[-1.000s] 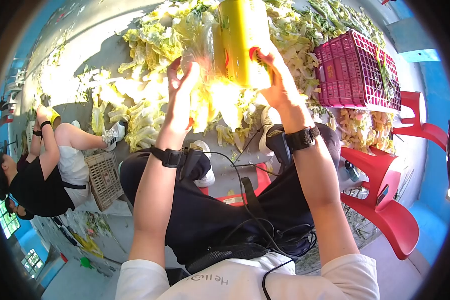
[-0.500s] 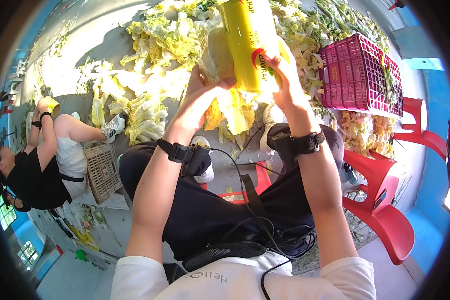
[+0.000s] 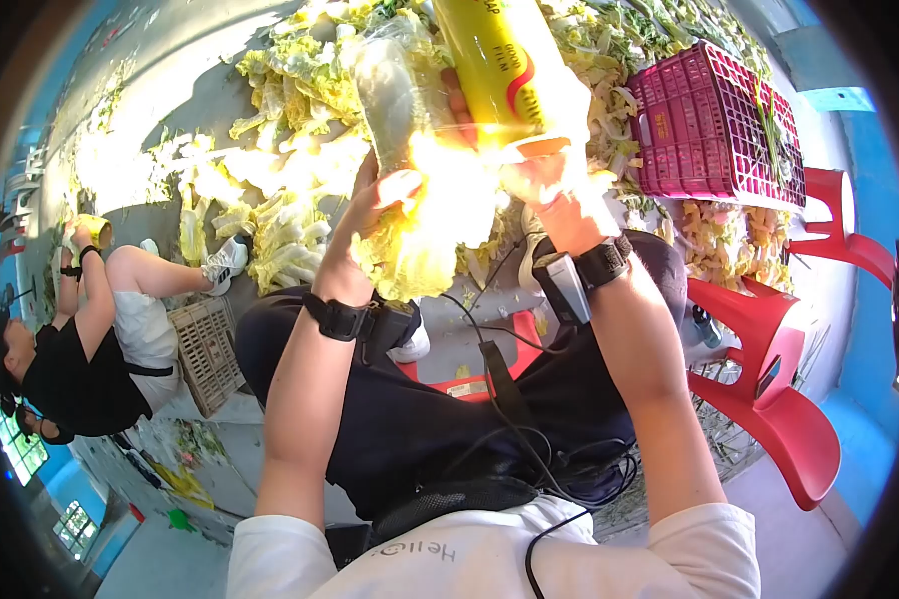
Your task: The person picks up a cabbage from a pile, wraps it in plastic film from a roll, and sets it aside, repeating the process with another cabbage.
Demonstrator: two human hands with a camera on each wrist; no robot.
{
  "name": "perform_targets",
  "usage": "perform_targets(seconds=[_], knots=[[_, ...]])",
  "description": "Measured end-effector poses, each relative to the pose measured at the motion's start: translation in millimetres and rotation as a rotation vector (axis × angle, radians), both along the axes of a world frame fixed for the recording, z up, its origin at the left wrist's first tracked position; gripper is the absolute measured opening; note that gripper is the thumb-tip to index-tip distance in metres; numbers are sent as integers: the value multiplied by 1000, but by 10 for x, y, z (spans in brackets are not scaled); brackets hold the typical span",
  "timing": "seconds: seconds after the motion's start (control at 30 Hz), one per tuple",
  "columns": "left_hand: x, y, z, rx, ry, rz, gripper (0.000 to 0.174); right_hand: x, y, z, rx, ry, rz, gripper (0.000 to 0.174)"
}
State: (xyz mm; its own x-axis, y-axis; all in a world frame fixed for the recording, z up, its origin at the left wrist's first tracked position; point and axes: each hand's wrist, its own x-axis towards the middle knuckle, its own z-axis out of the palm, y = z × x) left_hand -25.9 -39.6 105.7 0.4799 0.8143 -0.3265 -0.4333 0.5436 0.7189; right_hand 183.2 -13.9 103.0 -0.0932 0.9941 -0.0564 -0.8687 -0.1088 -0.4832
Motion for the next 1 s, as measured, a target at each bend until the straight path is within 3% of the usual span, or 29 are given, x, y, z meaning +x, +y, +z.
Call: perform_targets(seconds=[0.03, 0.07, 0.13, 0.2, 0.3, 0.33, 0.43, 0.47, 0.53, 0.63, 0.67, 0.77, 0.8, 0.9, 1.0], knots=[[-4, 2, 8, -2, -32, 3, 59, -7, -9, 78, 15, 68, 30, 55], [-21, 5, 17, -2, -62, 12, 59, -6, -16, 144, 80, -172, -67, 55], [-38, 42, 89, -2, -141, 0, 58, 5, -60, 327, 107, -72, 18, 56], [-64, 51, 108, -31, -150, 15, 57, 131, -5, 276, 165, -139, 87, 60], [-125, 50, -142, -112, -155, -2, 56, 380, 36, -183, 109, 293, 225, 56], [-123, 62, -272, -101, -189, -2, 57, 236, -26, 28, -110, 185, 91, 57], [-32, 84, -180, -220, -270, -119, 66, 252, -91, 38, 106, 194, 286, 59], [67, 68, -97, -189, -233, -118, 68, 191, -187, 152, -78, -224, 84, 59], [88, 131, -152, -105, -177, -105, 63, 183, -183, 94, -59, -332, 81, 60], [75, 213, -34, -35, -87, -81, 58, 248, -172, -61, -101, -199, 149, 58], [-20, 289, -65, -8, 65, -136, 55, 265, -173, -99, -115, -152, 173, 57], [33, 326, -107, 103, 72, -49, 51, 140, -177, -2, -134, -98, 230, 56], [74, 318, -179, -18, -113, 18, 48, 114, -169, -39, -133, -122, 248, 57], [79, 312, -259, 20, 102, 83, 47, 55, -198, -7, -203, -267, 174, 61], [77, 317, -228, 98, 148, 131, 42, 137, -165, 55, -148, -304, 210, 67]])
